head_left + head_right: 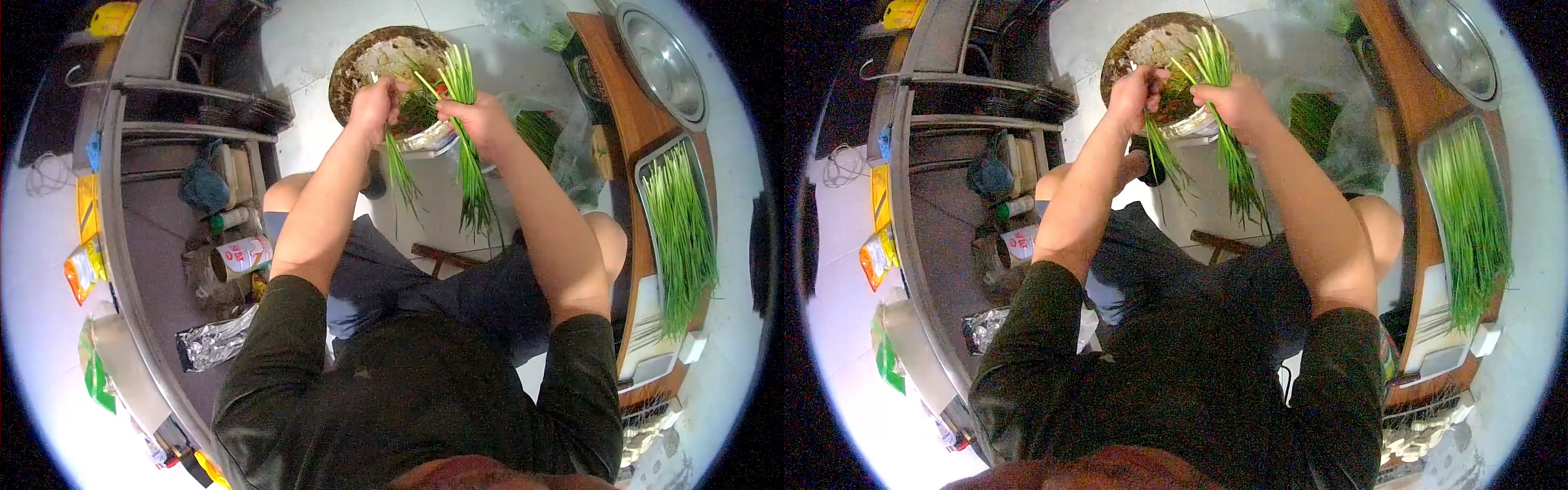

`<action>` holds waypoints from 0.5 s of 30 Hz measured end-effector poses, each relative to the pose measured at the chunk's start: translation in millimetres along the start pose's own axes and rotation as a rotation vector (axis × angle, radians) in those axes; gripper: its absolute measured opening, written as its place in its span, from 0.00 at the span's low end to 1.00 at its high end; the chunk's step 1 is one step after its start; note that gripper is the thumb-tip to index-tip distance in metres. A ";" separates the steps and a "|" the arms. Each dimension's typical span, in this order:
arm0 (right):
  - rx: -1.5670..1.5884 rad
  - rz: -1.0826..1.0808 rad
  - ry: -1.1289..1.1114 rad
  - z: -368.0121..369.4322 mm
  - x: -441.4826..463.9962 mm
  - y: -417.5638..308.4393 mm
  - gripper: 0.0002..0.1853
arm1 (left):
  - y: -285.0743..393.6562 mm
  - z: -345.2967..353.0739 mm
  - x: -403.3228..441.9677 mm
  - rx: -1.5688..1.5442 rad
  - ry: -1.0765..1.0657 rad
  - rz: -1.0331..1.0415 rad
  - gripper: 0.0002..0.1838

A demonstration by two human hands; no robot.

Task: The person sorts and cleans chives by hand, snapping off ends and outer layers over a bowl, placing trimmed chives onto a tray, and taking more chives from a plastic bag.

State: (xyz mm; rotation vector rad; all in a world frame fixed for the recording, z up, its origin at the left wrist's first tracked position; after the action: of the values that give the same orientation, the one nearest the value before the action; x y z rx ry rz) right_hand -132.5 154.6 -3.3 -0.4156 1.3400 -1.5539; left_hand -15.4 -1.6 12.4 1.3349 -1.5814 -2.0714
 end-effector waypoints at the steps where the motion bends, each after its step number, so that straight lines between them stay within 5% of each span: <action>1: 0.001 0.003 0.004 -0.4 0.1 0.3 0.12 | 1.9 1.2 -2.7 0.008 -0.005 0.002 0.17; 15: 0.060 -0.026 -0.004 1.6 0.7 1.3 0.10 | 3.0 -2.8 5.7 0.240 -0.018 0.113 0.17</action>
State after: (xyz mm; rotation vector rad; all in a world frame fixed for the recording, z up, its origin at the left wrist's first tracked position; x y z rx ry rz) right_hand -131.0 153.3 -4.2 -0.4001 1.2864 -1.6092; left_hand -17.5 -8.2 12.0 1.2677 -1.9156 -1.8802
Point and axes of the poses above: each hand's wrist, its own x-axis towards the middle knuckle, its own z-axis out of the palm, y = z × x, the point moved 3 cm from there along x, towards the middle knuckle, and after that the axes turned 1 degree about -y, right-handed, at the moved point
